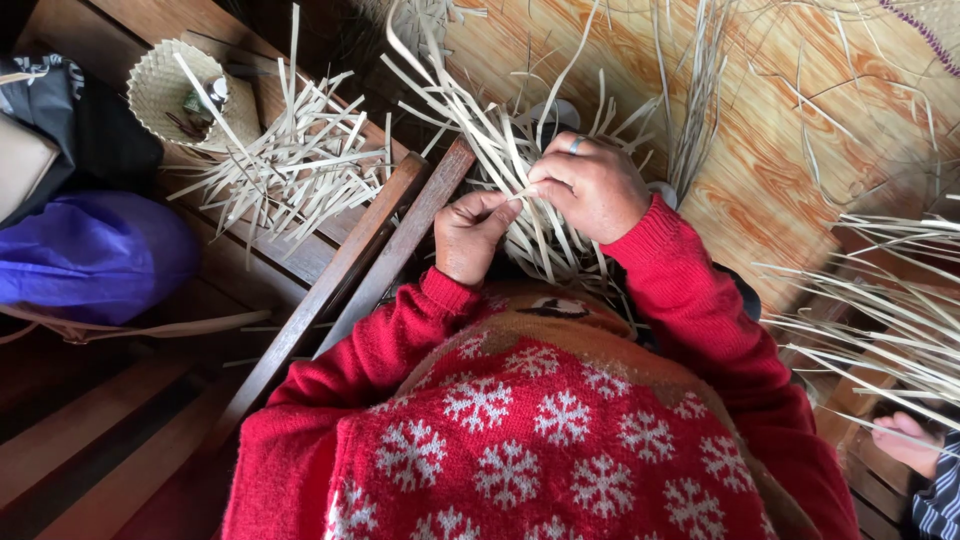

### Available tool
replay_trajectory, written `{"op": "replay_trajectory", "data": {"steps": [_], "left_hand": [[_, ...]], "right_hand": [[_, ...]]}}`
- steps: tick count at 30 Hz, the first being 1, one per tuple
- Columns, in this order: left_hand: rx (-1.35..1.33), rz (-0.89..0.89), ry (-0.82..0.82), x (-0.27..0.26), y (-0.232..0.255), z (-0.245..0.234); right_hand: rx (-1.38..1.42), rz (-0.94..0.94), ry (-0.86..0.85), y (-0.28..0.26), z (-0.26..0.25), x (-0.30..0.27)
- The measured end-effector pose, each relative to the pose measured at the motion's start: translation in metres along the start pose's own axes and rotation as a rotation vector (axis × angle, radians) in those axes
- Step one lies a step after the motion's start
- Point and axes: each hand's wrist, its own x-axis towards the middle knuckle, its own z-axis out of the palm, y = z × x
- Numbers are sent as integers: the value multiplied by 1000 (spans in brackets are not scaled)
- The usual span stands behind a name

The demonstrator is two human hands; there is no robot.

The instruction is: Weaving dried plant fibers together to create a craft item

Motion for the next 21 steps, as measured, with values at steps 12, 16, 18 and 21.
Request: {"op": "replay_trajectory", "data": {"steps": [12, 16, 18, 21], "left_hand": [[86, 141, 6, -6, 18, -4], [270, 443, -65, -8, 38, -2], [324, 614, -92, -8, 35, -2], [395, 688, -155, -2, 31, -6]], "right_hand": [[-235, -45, 174, -12, -3, 3], [-206, -36, 143, -19, 1, 7], [-76, -38, 125, -12, 11, 6], [-45, -69, 190, -18, 3, 7]]}}
